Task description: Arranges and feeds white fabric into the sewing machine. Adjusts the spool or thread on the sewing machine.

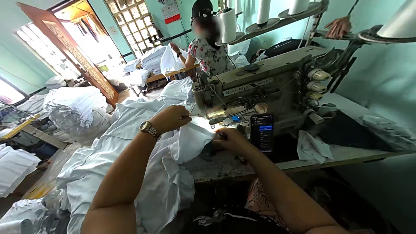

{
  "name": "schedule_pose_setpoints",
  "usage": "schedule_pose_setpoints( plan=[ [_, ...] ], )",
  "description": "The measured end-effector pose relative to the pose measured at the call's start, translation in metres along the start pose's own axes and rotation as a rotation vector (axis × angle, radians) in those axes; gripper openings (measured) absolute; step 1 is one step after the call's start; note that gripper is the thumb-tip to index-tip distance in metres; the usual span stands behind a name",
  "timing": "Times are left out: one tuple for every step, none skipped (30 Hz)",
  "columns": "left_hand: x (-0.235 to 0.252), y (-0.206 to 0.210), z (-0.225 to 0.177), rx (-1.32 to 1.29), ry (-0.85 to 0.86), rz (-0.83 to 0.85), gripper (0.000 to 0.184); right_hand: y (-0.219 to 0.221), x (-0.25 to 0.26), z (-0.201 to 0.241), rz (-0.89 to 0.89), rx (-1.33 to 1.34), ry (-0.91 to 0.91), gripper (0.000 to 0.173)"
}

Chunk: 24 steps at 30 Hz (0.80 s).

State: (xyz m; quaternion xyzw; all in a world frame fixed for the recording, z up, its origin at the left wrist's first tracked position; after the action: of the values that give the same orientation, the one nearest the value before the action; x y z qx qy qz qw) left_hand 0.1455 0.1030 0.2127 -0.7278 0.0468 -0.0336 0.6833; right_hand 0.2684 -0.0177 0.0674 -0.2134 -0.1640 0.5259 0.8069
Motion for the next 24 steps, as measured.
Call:
schedule_pose_setpoints(
  plan=[
    [-0.003,-0.003,-0.002,-0.054,0.045,-0.042,0.027,0.001,0.005,-0.003,-0.027,-0.034,0.004,0.032],
    [-0.005,-0.006,-0.006,-0.122,0.091,-0.077,0.023,0.001,0.010,-0.007,-0.048,-0.056,0.012,0.030],
    [-0.007,-0.009,-0.011,-0.179,0.123,-0.098,0.020,0.001,0.013,-0.009,-0.060,-0.054,0.022,0.026],
    [-0.007,-0.012,-0.015,-0.209,0.142,-0.106,0.018,0.000,0.015,-0.009,-0.067,-0.057,0.029,0.021],
    [-0.007,-0.013,-0.018,-0.219,0.151,-0.109,0.017,0.000,0.015,-0.008,-0.068,-0.069,0.028,0.017],
    [-0.007,-0.014,-0.021,-0.222,0.158,-0.107,0.017,0.001,0.015,-0.006,-0.059,-0.082,0.022,0.018],
    [-0.007,-0.014,-0.023,-0.230,0.170,-0.107,0.017,0.002,0.013,-0.005,-0.040,-0.080,0.017,0.021],
    [-0.006,-0.014,-0.027,-0.257,0.193,-0.104,0.016,0.002,0.010,-0.002,-0.017,-0.055,0.010,0.025],
    [-0.004,-0.012,-0.031,-0.303,0.224,-0.091,0.014,0.001,0.004,0.001,0.012,0.002,0.002,0.027],
    [-0.002,-0.008,-0.036,-0.368,0.247,-0.060,0.014,0.001,-0.003,0.003,0.045,0.077,-0.005,0.027],
    [0.000,0.000,-0.039,-0.429,0.251,-0.023,0.013,0.002,-0.008,0.002,0.079,0.145,-0.010,0.026],
    [0.003,0.010,-0.040,-0.452,0.235,0.008,0.012,0.006,-0.013,-0.002,0.106,0.180,-0.009,0.025],
    [0.005,0.020,-0.039,-0.407,0.195,0.042,0.011,0.010,-0.015,-0.009,0.118,0.179,-0.011,0.024],
    [0.007,0.028,-0.035,-0.269,0.140,0.074,0.011,0.015,-0.017,-0.016,0.111,0.165,-0.025,0.023],
    [0.008,0.035,-0.031,-0.082,0.063,0.118,0.013,0.019,-0.019,-0.021,0.100,0.157,-0.049,0.023],
    [0.009,0.041,-0.029,0.053,-0.016,0.163,0.016,0.021,-0.020,-0.024,0.087,0.165,-0.070,0.023],
    [0.010,0.045,-0.031,0.105,-0.038,0.178,0.018,0.021,-0.022,-0.026,0.078,0.189,-0.085,0.023],
    [0.011,0.048,-0.036,0.081,-0.017,0.175,0.020,0.022,-0.024,-0.027,0.073,0.216,-0.097,0.022],
    [0.012,0.051,-0.043,0.014,0.014,0.182,0.022,0.024,-0.027,-0.027,0.070,0.236,-0.107,0.022],
    [0.013,0.052,-0.047,-0.047,0.031,0.190,0.022,0.026,-0.028,-0.028,0.061,0.248,-0.111,0.022],
    [0.015,0.053,-0.047,-0.057,0.018,0.190,0.022,0.027,-0.029,-0.029,0.050,0.249,-0.110,0.023],
    [0.015,0.053,-0.045,-0.008,-0.022,0.189,0.023,0.027,-0.029,-0.028,0.042,0.244,-0.108,0.024],
    [0.016,0.053,-0.043,0.068,-0.079,0.204,0.025,0.026,-0.029,-0.027,0.039,0.234,-0.109,0.025],
    [0.015,0.053,-0.044,0.135,-0.107,0.210,0.027,0.026,-0.029,-0.026,0.039,0.225,-0.112,0.027]
  ],
)
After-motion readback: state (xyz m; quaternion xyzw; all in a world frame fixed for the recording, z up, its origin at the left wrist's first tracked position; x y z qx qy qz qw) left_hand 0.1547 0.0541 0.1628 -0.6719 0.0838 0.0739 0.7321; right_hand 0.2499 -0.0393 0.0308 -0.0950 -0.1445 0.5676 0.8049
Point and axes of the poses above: each hand's wrist, its own x-axis towards the middle knuckle, its own y-axis out of the palm, z = x × y, the point moved 8 cm from there along x, towards the middle knuckle, and after that the axes turned 13 degrees about y, right-handed, at the moved point
